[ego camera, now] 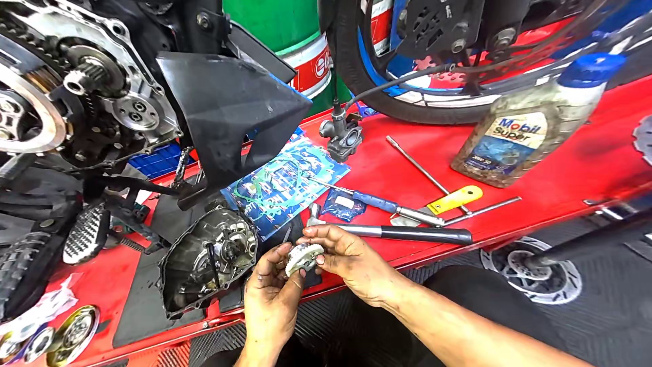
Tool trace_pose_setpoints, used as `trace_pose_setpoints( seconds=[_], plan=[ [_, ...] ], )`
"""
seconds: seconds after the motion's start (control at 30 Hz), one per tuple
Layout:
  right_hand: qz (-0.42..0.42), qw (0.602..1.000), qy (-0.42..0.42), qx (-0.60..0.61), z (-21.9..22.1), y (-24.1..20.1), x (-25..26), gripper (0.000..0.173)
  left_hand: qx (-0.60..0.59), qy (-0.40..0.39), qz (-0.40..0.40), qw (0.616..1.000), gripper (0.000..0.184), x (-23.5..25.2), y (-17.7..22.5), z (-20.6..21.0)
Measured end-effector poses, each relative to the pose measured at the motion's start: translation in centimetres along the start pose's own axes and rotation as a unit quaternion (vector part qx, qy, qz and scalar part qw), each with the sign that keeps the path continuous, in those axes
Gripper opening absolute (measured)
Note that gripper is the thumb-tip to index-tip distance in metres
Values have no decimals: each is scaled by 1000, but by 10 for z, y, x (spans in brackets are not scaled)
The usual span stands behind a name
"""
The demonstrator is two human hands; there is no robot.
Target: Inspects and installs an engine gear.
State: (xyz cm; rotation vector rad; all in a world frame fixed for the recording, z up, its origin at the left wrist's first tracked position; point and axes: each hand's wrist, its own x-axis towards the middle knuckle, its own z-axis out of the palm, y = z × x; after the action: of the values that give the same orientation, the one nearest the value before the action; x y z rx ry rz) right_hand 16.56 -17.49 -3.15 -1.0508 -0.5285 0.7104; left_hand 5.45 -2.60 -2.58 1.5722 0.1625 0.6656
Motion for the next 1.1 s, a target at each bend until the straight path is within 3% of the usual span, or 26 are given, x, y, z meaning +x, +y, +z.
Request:
trace_pose_setpoints(
  seconds=[0.1,0.2,0.33,0.47,0.67,0.73,0.8,0.9,1.0,1.1],
  plan=[
    [-8,1000,5,14,-1,3,2,43,41,-23,10,999,43,0,-4,-2],
    [17,998,33,54,3,6,2,42,120,-5,79,990,33,1,-9,-3],
    [108,969,125,183,17,6,0,38,298,14,236,925,26,2,-5,-6],
    [123,953,80,264,22,1,-4,27,376,22,348,858,20,3,-2,-5],
    [117,963,34,240,15,-5,-5,23,388,43,388,835,16,3,-3,-8],
    [153,966,42,205,14,-8,-5,16,369,58,369,851,14,4,-2,-8],
    [170,973,47,152,12,-7,-5,14,303,70,308,899,18,4,-3,-5],
    [143,989,37,28,8,-7,-4,27,63,87,109,988,32,4,-3,2],
    [90,995,21,-33,7,-5,0,29,-179,98,-91,975,35,5,5,5],
    [39,996,16,-75,6,-4,3,19,-239,79,-156,955,37,3,9,5]
  ],
)
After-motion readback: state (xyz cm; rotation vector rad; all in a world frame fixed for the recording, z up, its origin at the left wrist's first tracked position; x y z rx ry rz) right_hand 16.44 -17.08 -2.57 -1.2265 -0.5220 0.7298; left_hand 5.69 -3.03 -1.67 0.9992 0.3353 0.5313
